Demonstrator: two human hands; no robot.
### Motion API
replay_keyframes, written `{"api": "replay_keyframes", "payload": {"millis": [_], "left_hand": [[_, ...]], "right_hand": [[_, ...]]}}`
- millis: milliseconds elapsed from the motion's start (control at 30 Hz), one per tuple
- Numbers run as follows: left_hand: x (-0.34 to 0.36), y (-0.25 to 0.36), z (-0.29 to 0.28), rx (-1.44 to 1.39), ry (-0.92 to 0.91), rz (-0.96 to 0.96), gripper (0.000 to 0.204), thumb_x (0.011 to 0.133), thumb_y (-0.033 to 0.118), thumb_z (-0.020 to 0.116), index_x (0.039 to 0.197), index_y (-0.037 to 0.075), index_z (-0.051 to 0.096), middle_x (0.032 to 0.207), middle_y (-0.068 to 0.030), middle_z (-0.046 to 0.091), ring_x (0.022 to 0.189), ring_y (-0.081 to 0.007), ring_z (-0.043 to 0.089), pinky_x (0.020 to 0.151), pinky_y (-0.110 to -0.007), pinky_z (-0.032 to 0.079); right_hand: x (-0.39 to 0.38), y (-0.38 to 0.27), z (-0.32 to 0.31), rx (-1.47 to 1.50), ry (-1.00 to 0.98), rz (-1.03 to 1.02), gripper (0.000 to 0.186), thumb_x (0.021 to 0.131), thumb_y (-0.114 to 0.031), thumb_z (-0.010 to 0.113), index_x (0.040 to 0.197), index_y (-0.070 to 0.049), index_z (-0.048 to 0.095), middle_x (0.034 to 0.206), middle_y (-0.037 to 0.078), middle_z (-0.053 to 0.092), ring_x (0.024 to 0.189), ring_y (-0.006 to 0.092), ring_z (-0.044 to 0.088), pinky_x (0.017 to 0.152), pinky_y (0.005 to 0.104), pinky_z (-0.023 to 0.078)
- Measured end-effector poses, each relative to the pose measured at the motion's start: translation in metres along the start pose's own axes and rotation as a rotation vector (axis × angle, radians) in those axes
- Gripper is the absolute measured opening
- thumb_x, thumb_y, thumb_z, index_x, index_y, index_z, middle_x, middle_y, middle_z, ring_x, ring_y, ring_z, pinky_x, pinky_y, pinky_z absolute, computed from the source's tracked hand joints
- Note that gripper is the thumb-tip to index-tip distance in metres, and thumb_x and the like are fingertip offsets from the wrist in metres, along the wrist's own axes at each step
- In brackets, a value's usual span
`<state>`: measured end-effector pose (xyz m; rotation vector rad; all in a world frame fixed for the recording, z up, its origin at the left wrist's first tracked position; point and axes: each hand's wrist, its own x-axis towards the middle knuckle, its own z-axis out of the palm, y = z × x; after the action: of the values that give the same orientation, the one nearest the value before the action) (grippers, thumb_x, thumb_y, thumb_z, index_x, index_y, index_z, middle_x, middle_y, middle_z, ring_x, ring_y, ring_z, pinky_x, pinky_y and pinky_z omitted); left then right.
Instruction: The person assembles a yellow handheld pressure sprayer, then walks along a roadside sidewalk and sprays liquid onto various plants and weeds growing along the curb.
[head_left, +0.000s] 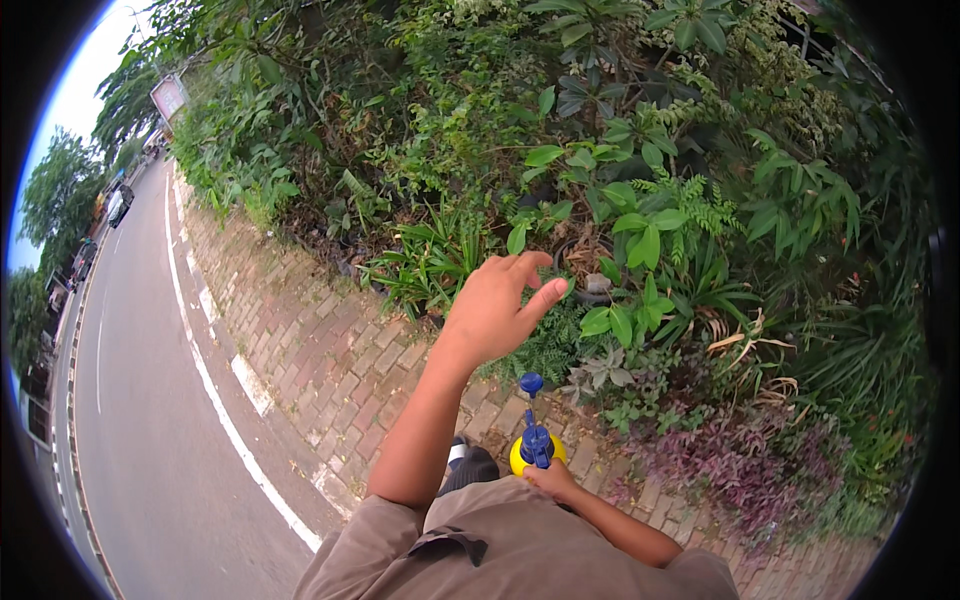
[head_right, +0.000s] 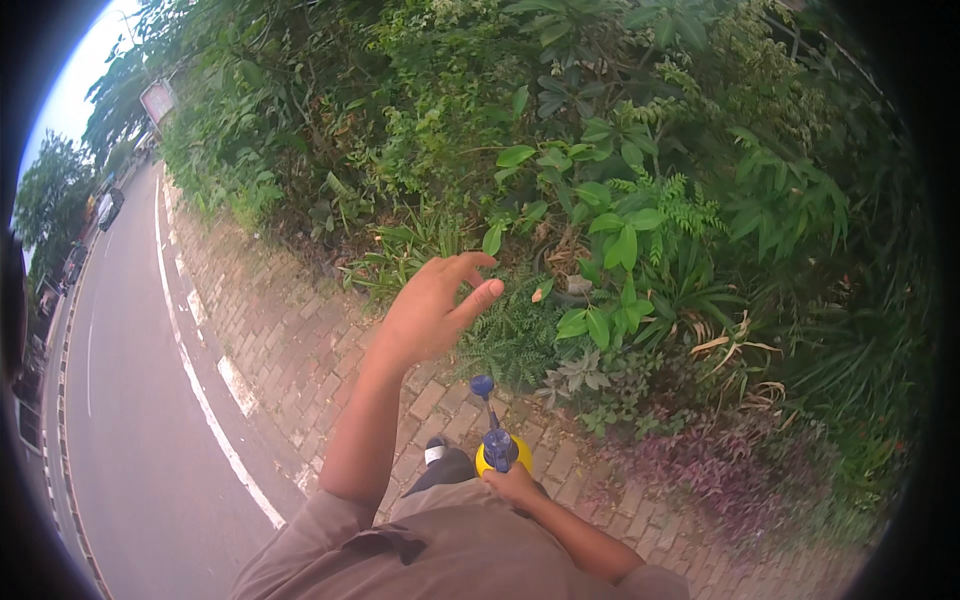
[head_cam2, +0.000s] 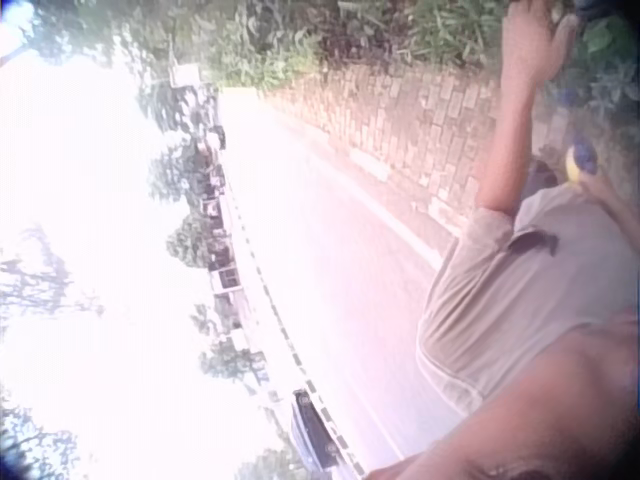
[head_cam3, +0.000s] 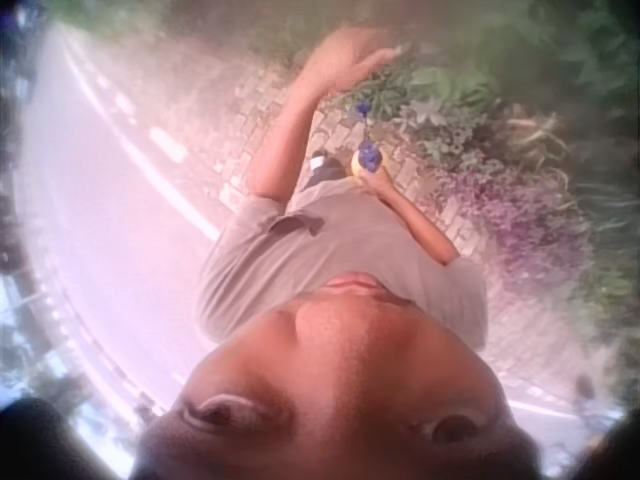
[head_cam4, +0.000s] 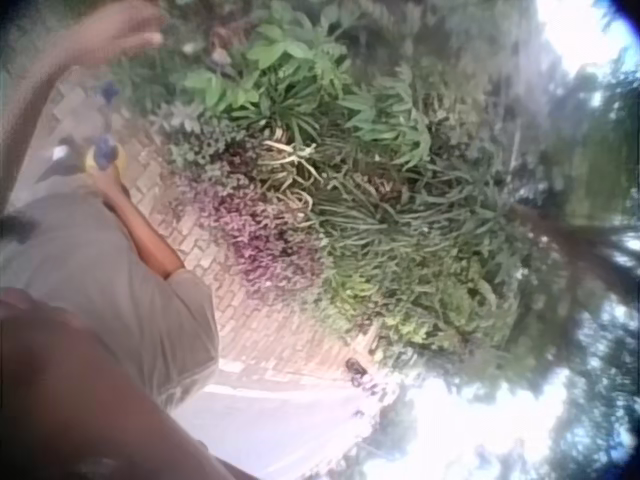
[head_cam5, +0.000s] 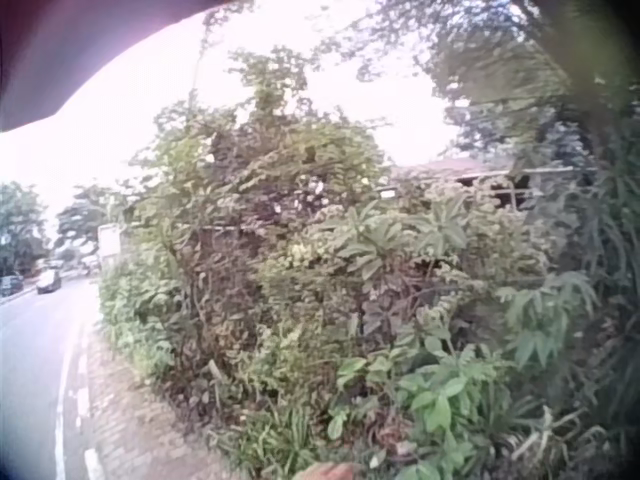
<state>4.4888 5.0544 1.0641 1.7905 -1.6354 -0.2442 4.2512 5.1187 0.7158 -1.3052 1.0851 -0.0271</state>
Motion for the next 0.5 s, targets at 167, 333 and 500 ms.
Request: {"api": "replay_keyframes", "payload": {"millis": [167,333,500], "left_hand": [[-0.066,-0.1,0.174,-0.738,-0.766,-0.354,0.058,0.091,0.053,0.056,0.124,0.006,0.064,0.127,-0.021,0.06,0.122,-0.0319,0.055,0.105,-0.039,0.04],[-0.076,-0.106,0.213,-0.272,-0.773,-0.028,0.046,0.093,0.042,0.048,0.122,0.011,0.066,0.125,-0.0169,0.063,0.115,-0.0349,0.059,0.101,-0.041,0.044],[-0.092,-0.12,0.236,-0.126,-0.773,-0.127,0.05,0.094,0.046,0.039,0.112,0.011,0.068,0.117,-0.0187,0.065,0.112,-0.0382,0.059,0.095,-0.045,0.047]], "right_hand": [[-0.004,-0.003,0.004,-0.03,-0.013,0.021,0.016,0.074,-0.022,0.071,0.073,-0.007,0.066,0.066,0.0,0.061,0.058,0.0112,0.057,0.056,0.0275,0.044],[0.008,0.019,0.001,0.015,0.001,0.088,0.013,0.075,-0.019,0.07,0.072,-0.008,0.064,0.063,0.0,0.06,0.053,0.0103,0.053,0.05,0.0269,0.039],[0.008,0.015,0.011,0.144,-0.01,0.126,0.012,0.075,-0.016,0.067,0.071,-0.007,0.061,0.062,0.002,0.058,0.05,0.0114,0.052,0.048,0.0271,0.039]]}}
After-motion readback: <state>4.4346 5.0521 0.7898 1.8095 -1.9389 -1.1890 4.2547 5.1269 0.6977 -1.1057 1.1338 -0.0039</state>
